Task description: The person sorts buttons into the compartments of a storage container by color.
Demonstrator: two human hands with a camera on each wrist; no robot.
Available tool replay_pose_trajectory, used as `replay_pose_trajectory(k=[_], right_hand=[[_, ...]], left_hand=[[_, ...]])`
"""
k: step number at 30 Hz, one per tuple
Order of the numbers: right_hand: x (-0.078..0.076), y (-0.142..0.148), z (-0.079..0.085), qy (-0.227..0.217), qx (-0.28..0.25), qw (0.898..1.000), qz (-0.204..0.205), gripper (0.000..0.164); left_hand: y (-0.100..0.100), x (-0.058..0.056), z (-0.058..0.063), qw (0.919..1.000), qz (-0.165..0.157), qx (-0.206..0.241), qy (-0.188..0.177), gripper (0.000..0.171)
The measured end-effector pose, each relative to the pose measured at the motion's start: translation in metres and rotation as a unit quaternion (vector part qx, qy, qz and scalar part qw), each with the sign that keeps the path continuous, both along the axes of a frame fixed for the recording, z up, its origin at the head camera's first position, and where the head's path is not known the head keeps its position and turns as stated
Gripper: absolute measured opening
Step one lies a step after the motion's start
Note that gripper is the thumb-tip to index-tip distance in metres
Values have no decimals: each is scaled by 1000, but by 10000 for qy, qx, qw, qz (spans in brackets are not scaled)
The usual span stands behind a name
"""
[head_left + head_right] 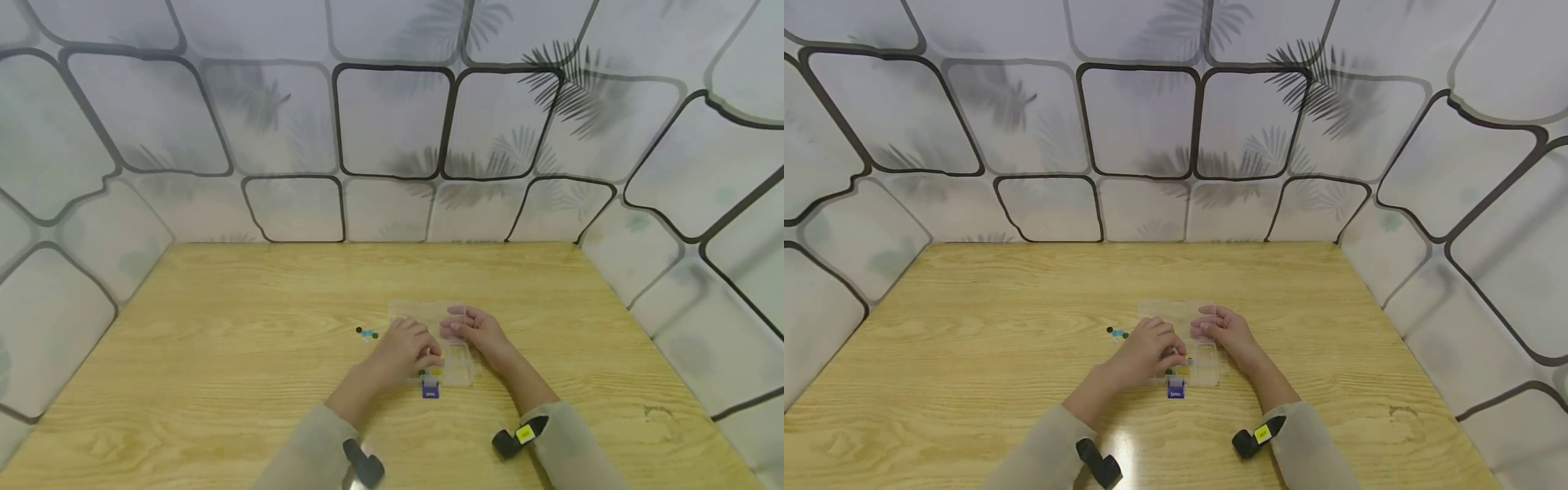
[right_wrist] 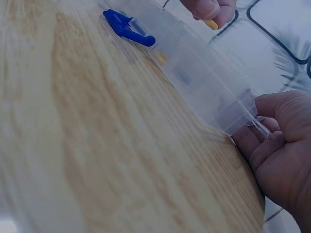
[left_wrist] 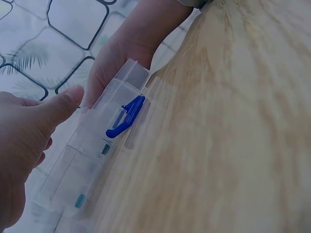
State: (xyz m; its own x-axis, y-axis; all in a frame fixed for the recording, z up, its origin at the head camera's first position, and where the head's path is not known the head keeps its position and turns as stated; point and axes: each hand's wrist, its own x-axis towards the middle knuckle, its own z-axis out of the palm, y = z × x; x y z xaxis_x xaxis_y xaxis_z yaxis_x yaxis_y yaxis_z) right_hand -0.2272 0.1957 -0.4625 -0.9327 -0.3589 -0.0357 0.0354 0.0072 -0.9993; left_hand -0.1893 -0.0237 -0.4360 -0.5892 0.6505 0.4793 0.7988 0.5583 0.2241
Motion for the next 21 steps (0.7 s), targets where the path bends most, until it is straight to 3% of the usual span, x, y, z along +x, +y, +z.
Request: replay_pose_trajectory(k=[10,21], right_hand=[[0,0,2,-57,52,10000,-42,48],[1,0,3,-37,182,9998,-65,47]], left_hand=[[-9,-1,2,9989,-18,470,82,16],[-48,-11,-8,9931,348,1095,248,17]])
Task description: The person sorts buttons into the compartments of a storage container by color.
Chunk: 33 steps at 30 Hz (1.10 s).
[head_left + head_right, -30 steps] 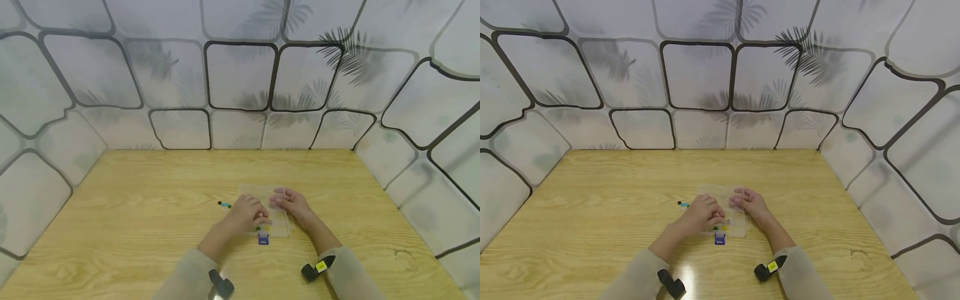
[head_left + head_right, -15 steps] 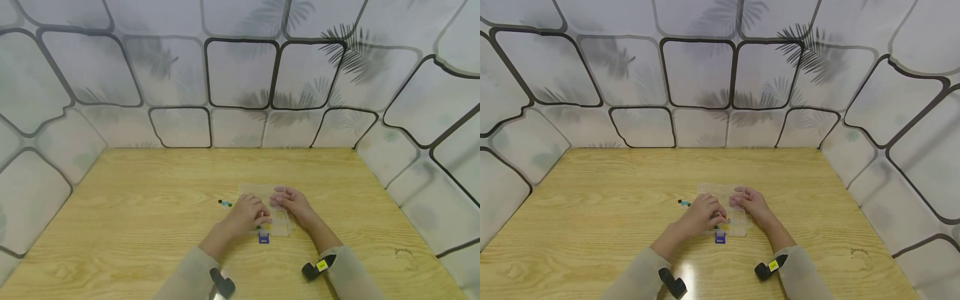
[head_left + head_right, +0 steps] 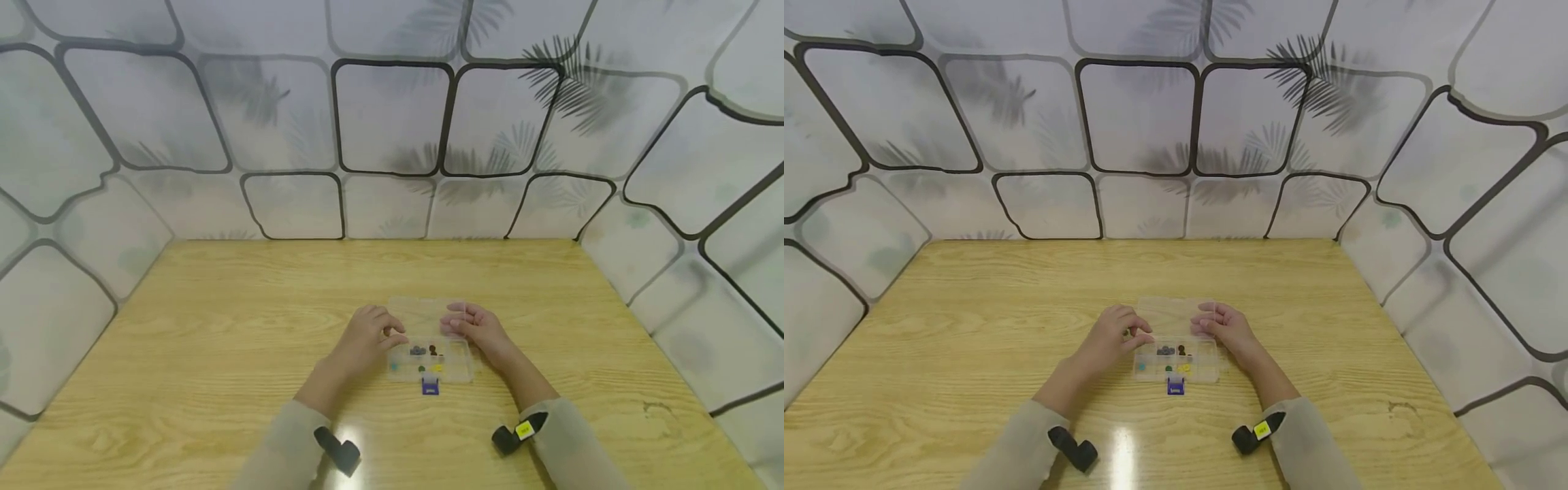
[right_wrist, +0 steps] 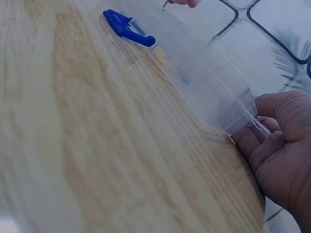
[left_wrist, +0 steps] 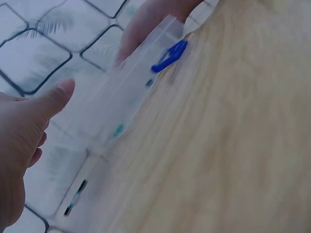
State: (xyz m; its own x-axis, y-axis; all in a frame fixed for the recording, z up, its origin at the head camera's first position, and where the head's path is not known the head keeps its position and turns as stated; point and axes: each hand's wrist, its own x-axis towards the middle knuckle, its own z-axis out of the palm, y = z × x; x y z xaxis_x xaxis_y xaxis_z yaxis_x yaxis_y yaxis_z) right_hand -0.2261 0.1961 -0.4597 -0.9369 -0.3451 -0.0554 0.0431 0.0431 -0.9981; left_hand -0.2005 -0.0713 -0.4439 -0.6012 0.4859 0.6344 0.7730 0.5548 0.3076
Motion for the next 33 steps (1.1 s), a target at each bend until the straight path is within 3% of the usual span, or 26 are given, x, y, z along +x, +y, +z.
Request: replay_pose_trajectory(k=[6,13,19,25,33], right_hand=[[1,-1,0,-129,128,9998,-82,48],[1,-1,-1,-158,94,9997,-162,48],[0,0,-1,-106,31,9999,-51,48],[1,1,0,-116,104,9999,-53,48],[0,0,1,-180,125,9997,-113,47]], left_hand=[[-33,-6,-5,9993,331,21,-171,20],[-59,-9,-3,9939,771,127,-783,21],[-63,-9,-2,9840,1027,91,-1453,22],[-63,-13,-8,9789,1235,-377,-1582,18],[-66,-17,-20,9674,1239,-500,-2153,20]])
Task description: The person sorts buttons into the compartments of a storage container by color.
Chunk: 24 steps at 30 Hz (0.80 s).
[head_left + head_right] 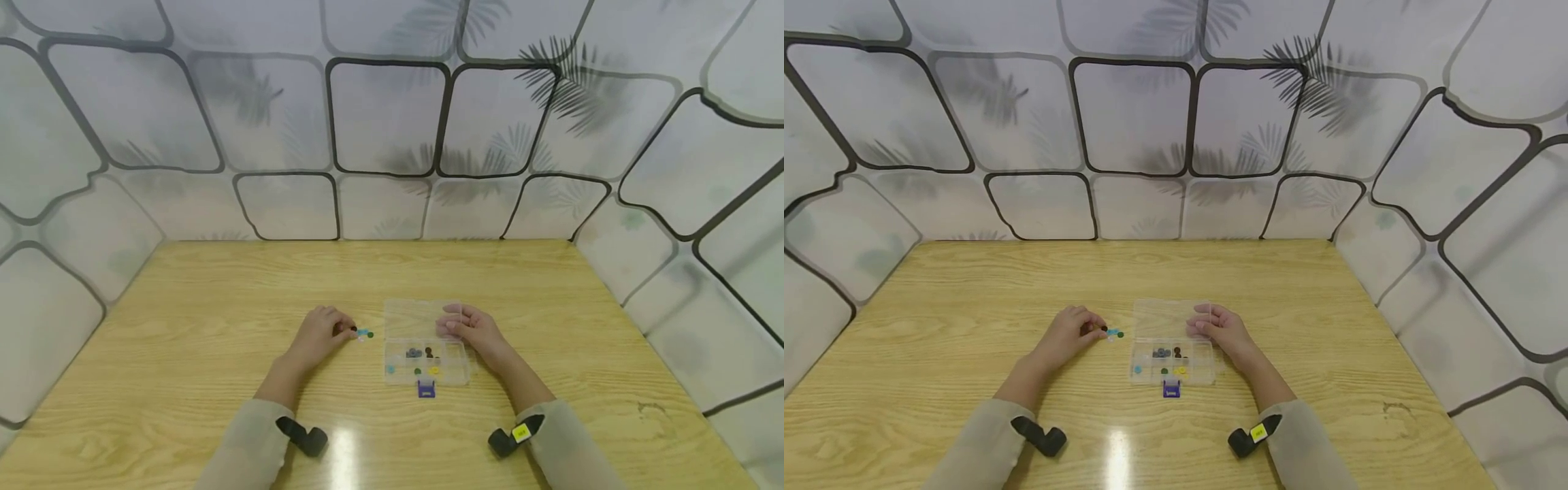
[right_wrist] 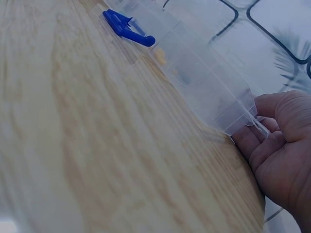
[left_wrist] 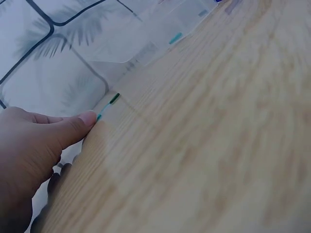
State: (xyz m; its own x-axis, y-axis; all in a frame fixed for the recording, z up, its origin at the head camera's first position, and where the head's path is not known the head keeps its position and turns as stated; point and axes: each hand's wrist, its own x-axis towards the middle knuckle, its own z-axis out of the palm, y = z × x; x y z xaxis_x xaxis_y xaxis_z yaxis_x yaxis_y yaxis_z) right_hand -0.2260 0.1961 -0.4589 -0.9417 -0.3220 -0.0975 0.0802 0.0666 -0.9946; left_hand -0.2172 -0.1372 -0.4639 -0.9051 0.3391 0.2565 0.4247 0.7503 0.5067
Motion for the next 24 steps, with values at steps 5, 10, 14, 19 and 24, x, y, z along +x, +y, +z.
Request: replay_pose_trajectory(k=[5,10,14,19,24], right_hand=[[0,-1,1,30,9,10000,8,48],[0,0,1,75,19,10000,24,47],[-1,0,0,63,34,10000,53,48],[-1,-1,0,64,39,9999,66,48],[0,0,1,110,34,9999,51,49]], left_hand=[[-1,0,-4,10000,17,60,53,18],[0,3,-3,9999,22,108,32,11],[0,8,-2,9999,30,113,48,8],[0,10,-1,9999,-1,126,65,9],[0,10,0,9983,-384,-356,247,9]])
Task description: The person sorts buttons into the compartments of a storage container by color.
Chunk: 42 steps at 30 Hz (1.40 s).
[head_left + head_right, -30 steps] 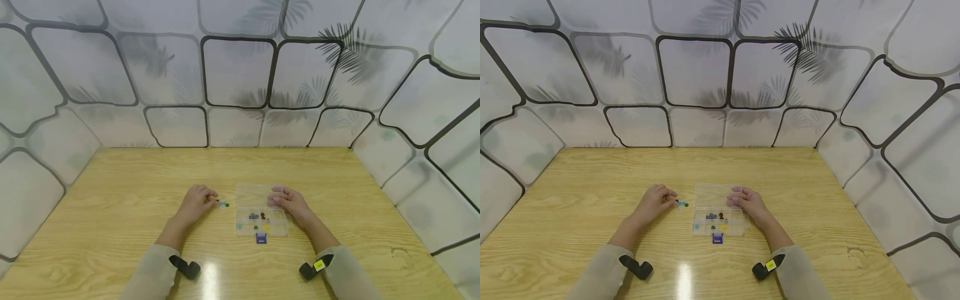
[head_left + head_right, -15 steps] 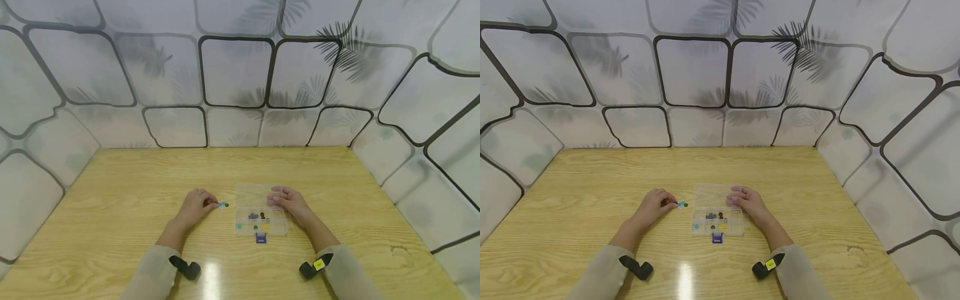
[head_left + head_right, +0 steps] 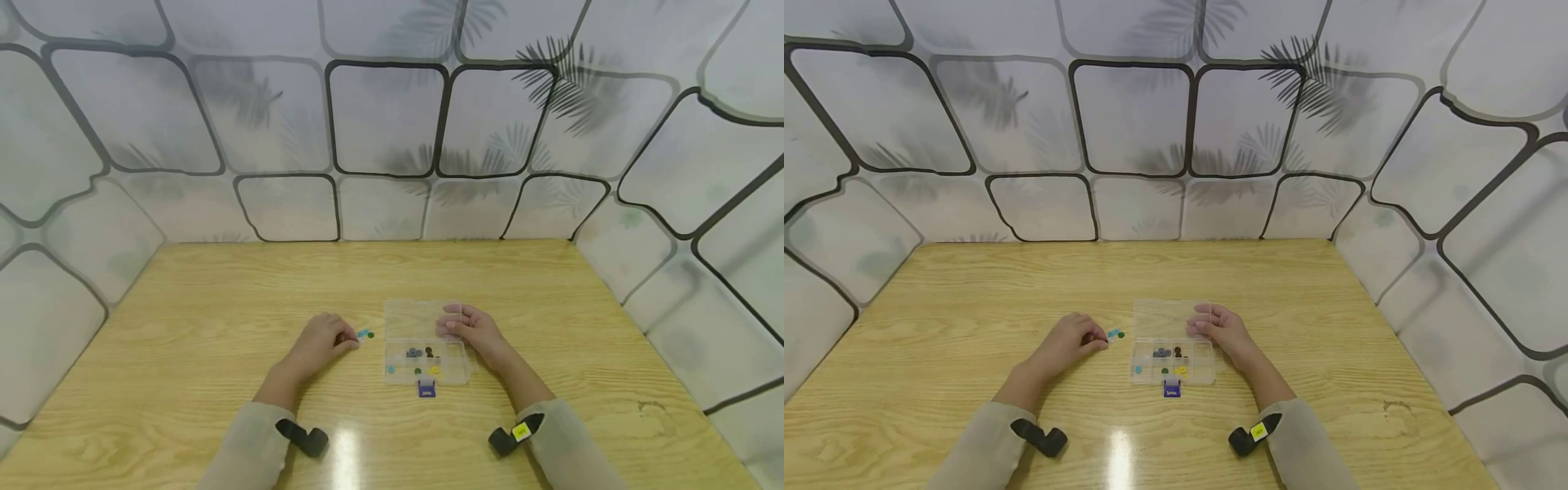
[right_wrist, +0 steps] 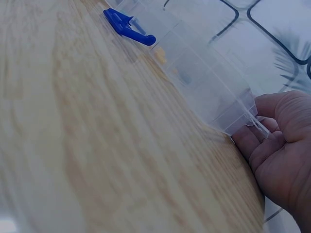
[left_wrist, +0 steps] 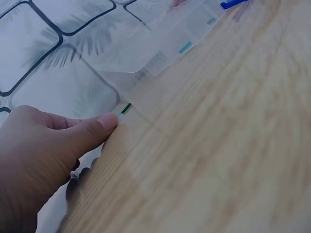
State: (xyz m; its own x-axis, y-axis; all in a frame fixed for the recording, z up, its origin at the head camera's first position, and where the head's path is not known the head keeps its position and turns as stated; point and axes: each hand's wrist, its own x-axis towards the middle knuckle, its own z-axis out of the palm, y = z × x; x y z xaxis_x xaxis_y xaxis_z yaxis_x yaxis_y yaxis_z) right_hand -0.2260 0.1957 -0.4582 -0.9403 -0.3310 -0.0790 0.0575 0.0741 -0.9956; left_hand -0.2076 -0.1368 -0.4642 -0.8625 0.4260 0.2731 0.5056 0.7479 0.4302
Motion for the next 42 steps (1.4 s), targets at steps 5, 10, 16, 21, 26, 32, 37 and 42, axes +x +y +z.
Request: replay_pose_trajectory(k=[5,10,16,21,26,32,37,42], right_hand=[[0,0,0,9,18,10000,-17,49],[-1,0,1,29,-6,10000,2,48],[-1,2,1,9,7,10000,-49,48],[-1,3,-1,-22,43,10000,-73,49],[-1,4,0,4,38,10000,-55,50],[-1,3,0,-26,28,10000,-9,49],[-1,1,0,-48,53,10000,-13,48],[-1,1,-1,-37,44,10000,-45,48]], left_hand=[[1,2,2,9990,-329,-264,118,10],[5,5,5,9959,-647,-428,457,13],[9,8,7,9922,-826,-558,749,16],[13,8,7,9915,-883,-273,916,14],[25,6,16,9863,-1068,-91,1256,13],[42,7,25,9839,-1397,-223,1095,9],[54,6,26,9835,-1486,-165,1019,11],[70,5,32,9837,-1490,-151,998,13]])
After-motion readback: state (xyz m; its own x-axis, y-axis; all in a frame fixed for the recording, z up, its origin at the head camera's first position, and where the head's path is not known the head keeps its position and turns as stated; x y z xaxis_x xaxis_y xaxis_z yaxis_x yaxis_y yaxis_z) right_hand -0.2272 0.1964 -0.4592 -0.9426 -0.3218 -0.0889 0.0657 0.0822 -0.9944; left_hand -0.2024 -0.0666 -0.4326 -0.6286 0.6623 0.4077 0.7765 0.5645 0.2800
